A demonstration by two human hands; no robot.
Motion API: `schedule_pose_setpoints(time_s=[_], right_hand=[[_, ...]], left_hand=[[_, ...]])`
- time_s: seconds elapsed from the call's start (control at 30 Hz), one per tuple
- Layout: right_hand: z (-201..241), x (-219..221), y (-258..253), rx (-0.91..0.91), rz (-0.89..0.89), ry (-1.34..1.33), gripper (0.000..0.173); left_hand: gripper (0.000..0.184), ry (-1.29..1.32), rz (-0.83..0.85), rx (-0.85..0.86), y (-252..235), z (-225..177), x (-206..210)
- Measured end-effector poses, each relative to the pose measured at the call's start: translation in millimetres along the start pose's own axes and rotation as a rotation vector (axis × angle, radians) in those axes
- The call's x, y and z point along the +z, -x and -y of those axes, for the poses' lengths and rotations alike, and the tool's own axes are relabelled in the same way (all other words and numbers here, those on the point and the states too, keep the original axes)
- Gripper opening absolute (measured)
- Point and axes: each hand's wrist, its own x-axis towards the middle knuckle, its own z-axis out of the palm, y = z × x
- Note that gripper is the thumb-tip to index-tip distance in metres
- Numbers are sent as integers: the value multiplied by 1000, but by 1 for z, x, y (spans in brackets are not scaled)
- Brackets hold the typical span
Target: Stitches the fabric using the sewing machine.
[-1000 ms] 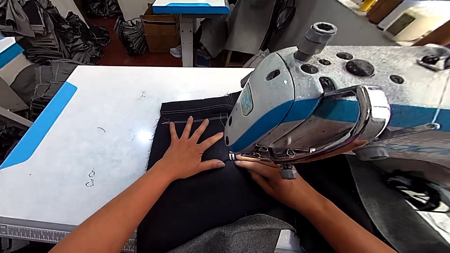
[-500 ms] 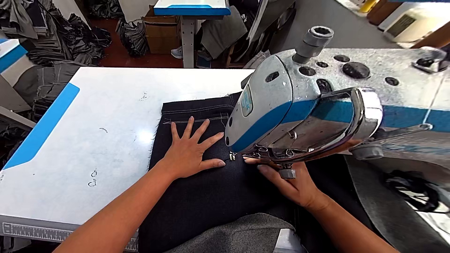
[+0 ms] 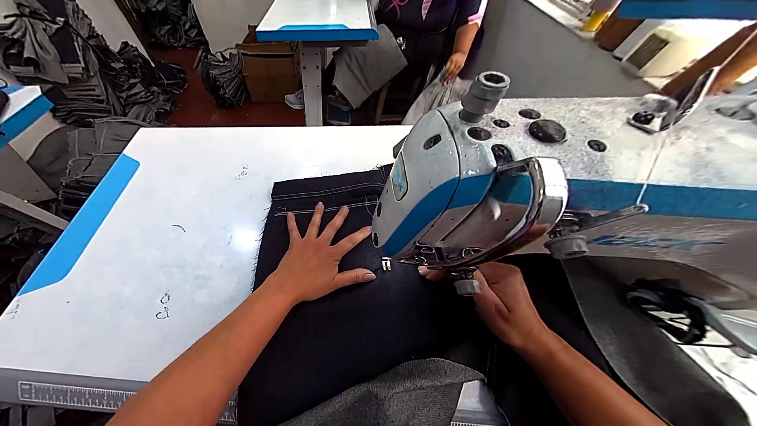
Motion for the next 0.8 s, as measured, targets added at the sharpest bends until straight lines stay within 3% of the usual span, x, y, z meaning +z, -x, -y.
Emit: schedule_pose_setpoints(time_s=[0.1, 0.17, 0.23, 0.33, 0.43, 0.57, 0.63, 0.73, 0.8], right_hand=[[27, -16, 24, -4, -25, 319, 35], [53, -30, 52, 78, 0, 529, 37], [78, -44, 79, 270, 82, 644, 60], [84, -46, 112, 548, 163, 620, 91], [73, -37, 115, 505, 147, 588, 72], [36, -24, 94, 312, 22, 643, 49], [13, -19, 75, 243, -1, 665, 44], [-11, -20, 24, 291, 129, 624, 34], [-7, -25, -27, 637, 321, 510, 26]], left_hand=[[77, 9, 3, -11, 1, -2, -3], [77, -1, 15, -16, 1, -3, -3], [78, 12, 55, 0, 0, 0, -6], [72, 120, 340, 23, -7, 6, -31], [71, 14, 436, 100, -13, 10, -46], [66, -186, 131, 595, -28, 31, -33], [67, -128, 75, 670, -28, 37, -20], [67, -27, -35, 477, -3, 23, -1], [68, -23, -21, 173, 25, -12, 5]])
